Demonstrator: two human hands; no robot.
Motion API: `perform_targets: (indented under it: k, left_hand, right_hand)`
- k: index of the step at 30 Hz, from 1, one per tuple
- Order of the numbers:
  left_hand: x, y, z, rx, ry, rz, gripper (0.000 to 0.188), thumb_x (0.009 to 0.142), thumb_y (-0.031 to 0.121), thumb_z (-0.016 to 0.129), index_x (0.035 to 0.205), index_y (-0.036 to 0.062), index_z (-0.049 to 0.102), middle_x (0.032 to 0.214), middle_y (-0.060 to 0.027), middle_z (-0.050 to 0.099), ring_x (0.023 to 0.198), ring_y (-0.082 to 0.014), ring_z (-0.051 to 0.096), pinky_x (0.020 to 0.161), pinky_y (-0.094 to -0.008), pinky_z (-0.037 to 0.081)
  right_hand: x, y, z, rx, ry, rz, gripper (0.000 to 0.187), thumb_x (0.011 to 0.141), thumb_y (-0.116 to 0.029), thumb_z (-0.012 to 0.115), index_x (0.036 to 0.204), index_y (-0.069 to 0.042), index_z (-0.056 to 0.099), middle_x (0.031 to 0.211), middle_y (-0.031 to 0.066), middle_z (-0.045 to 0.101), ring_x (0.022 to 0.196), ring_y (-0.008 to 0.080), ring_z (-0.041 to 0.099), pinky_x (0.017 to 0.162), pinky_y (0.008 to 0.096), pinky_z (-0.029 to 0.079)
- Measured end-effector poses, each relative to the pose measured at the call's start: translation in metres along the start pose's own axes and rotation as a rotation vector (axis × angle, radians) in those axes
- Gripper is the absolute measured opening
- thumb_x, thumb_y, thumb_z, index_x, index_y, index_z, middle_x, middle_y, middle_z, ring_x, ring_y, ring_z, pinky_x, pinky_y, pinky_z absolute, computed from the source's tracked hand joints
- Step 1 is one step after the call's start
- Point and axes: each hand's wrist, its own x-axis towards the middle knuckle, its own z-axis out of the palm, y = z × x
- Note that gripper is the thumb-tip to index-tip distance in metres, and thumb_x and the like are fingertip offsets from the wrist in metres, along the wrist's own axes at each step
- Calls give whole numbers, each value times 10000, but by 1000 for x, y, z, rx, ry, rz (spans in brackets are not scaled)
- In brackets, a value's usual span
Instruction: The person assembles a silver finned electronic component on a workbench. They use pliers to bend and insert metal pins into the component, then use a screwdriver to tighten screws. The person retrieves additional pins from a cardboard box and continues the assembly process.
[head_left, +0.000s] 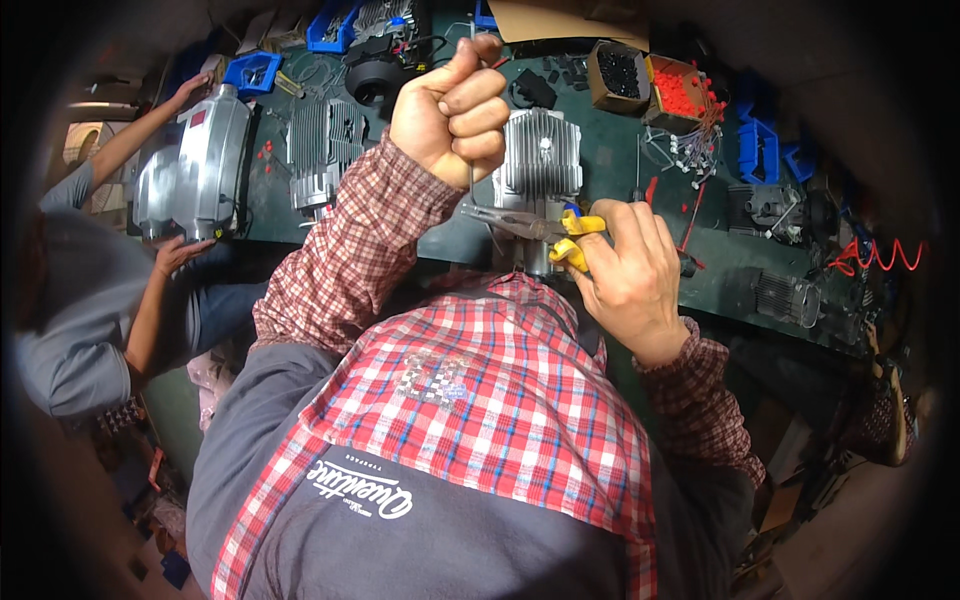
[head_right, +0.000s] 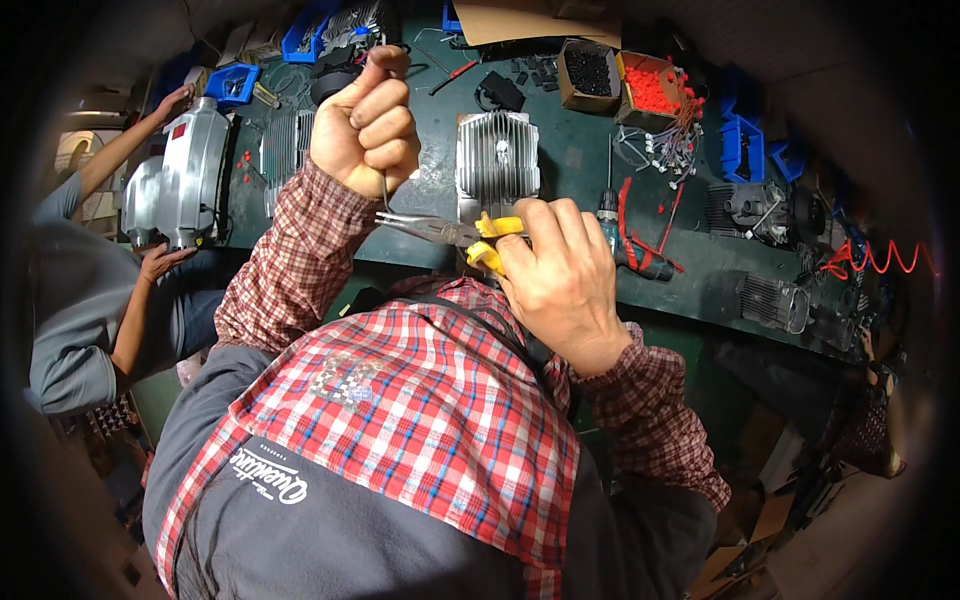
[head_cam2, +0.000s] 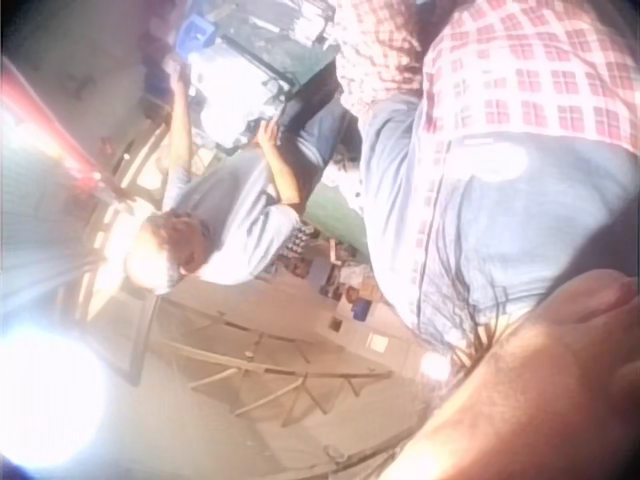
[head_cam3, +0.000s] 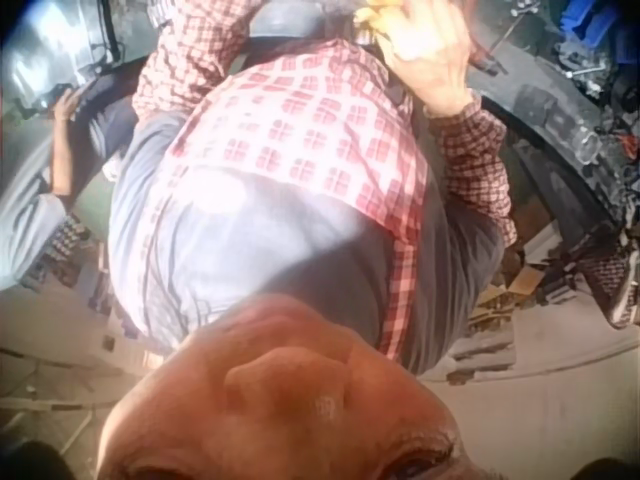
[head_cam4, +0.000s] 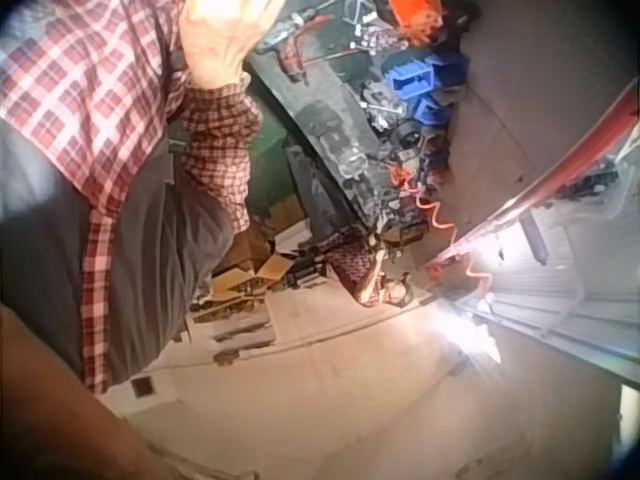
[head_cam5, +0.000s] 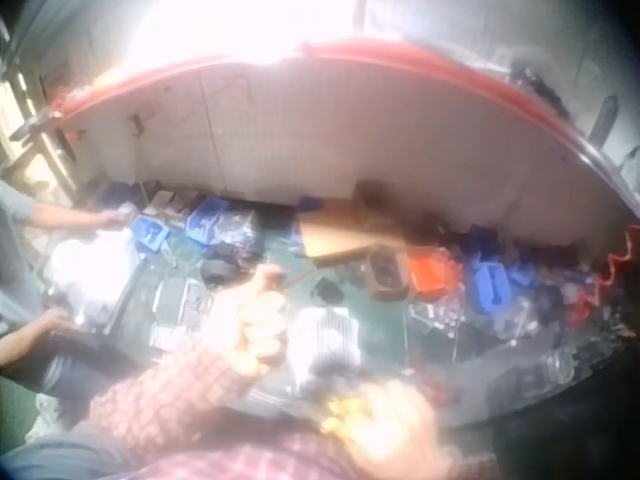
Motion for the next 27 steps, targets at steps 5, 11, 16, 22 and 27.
perform_targets:
  k: [5, 11, 16, 22, 27]
  left_hand:
    - [-2, 1, 2, -34, 21, 91, 290, 1062, 301, 344, 957, 143, 563, 553, 57, 286, 455, -76, 219, 403, -226, 187]
    - [-2, -2, 4, -3, 64, 63, 321, 1062, 296, 328, 801, 151, 445, 538, 48, 288, 454, -88, 223, 400, -239, 181]
    - [2, -4, 11, 65, 118, -150, 324, 1073, 327, 302, 842, 144, 437, 546, 50, 258, 449, -77, 204, 397, -227, 158]
    - [0, -4, 11, 86, 166, -101, 317, 1073, 331, 305, 853, 143, 436, 546, 52, 252, 446, -75, 199, 392, -225, 155]
    - [2, -5, 17, 97, 129, -116, 318, 1074, 332, 307, 851, 143, 432, 532, 54, 235, 434, -72, 179, 380, -230, 137]
  right_hand:
    - [-2, -8, 4, 12, 46, 70, 306, 615, -116, 813, 849, -36, 633, 1002, 85, 572, 868, 266, 555, 733, 391, 437]
    - [-12, -8, 13, 61, 58, 45, 184, 671, -131, 732, 772, -49, 602, 953, 91, 572, 828, 251, 547, 661, 366, 447]
    - [-10, -7, 3, -17, -41, -37, 144, 693, -146, 686, 757, -55, 593, 961, 89, 579, 825, 237, 546, 660, 355, 447]
    - [0, 4, -1, -150, 65, -121, 117, 706, -148, 651, 744, -61, 583, 1006, 77, 597, 831, 219, 540, 681, 345, 438]
    - [-5, 0, 2, -39, 3, -65, 136, 696, -148, 667, 716, -58, 567, 900, 70, 547, 778, 234, 527, 644, 344, 447]
